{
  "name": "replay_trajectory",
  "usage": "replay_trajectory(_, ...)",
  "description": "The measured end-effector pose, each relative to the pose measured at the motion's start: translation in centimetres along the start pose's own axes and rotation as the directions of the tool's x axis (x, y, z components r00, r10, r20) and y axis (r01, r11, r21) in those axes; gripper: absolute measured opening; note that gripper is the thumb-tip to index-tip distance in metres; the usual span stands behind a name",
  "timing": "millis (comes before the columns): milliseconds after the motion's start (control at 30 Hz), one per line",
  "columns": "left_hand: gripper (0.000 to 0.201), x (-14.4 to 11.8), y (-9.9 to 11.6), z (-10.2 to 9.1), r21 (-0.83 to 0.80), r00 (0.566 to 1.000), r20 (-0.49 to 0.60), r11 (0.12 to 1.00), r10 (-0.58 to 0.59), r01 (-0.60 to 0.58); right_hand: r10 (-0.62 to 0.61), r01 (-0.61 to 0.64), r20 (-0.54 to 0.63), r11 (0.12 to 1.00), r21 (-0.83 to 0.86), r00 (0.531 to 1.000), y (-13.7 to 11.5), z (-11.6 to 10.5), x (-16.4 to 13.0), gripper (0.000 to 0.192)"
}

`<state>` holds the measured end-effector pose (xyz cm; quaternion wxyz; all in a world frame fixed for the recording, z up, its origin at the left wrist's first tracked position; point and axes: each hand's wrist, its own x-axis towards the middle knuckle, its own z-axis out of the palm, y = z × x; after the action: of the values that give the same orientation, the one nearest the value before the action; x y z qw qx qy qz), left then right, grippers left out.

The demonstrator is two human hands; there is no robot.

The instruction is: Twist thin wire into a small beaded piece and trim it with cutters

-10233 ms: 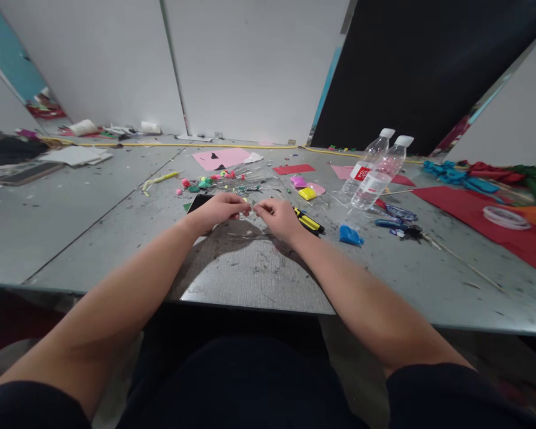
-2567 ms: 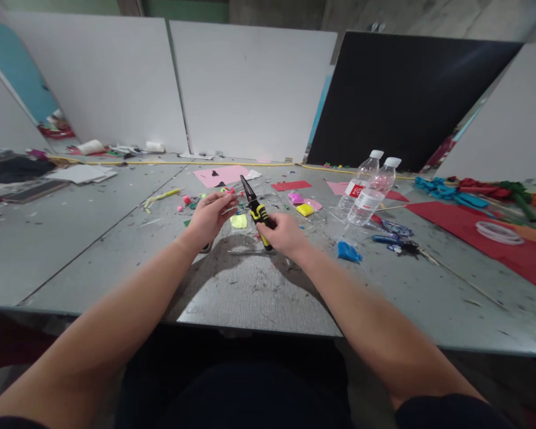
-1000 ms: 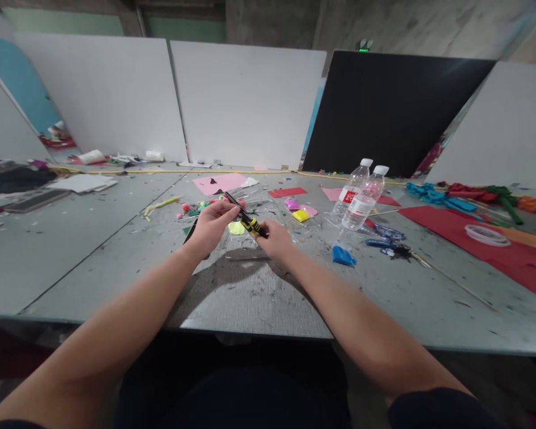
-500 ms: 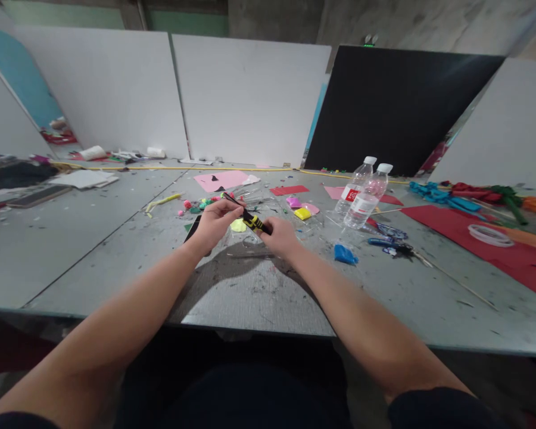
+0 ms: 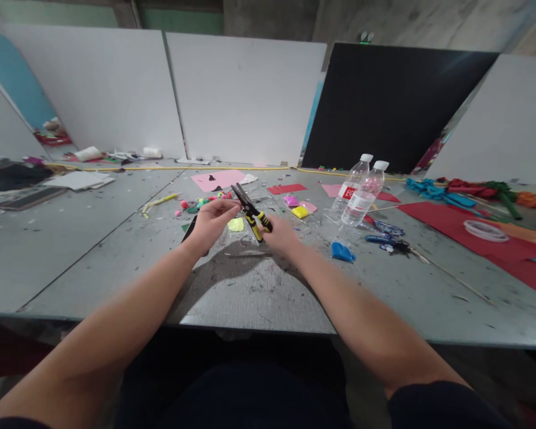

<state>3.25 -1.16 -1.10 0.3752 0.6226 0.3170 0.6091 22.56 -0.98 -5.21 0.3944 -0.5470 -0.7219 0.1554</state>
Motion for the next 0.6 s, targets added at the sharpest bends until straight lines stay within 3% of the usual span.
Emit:
replay_trajectory(133,0.017,0.08,-0.2,0.03,-0.002,0.999,-0.016,0.999,-0.032,0.032,0.016,-0.019,0.042,0.997,0.077,0.999,0.16,0.37,-0.16,0.011)
replay_trajectory(300,0.02,0.15,-0.54,-0.12,0.019,0.999,-0.024,0.999,-0.029,0.03,-0.035,0.034,0.028,0.998,0.047,0.999,0.64,0.38,-0.05,0.015)
replay_trajectory(400,0.022,0.01,-0.47,-0.13,-0.031,1.0,0.009,0.999,-0.01,0.01,-0.028,0.029,0.048,1.0,-0.005,0.998,0.67,0.05,-0.02,0.031)
replay_trajectory(500,0.024,-0.22,-0.14,-0.04,-0.048,0.999,0.031,0.998,-0.029,0.03,-0.032,0.038,0.154,0.999,-0.036,0.988,0.48,-0.1,-0.18,0.052)
replay_trajectory(600,0.025,-0.37,0.12,0.07,-0.04,0.998,0.039,0.998,-0.045,0.047,-0.014,0.009,0.151,0.999,0.03,0.988,0.41,0.41,-0.37,0.054)
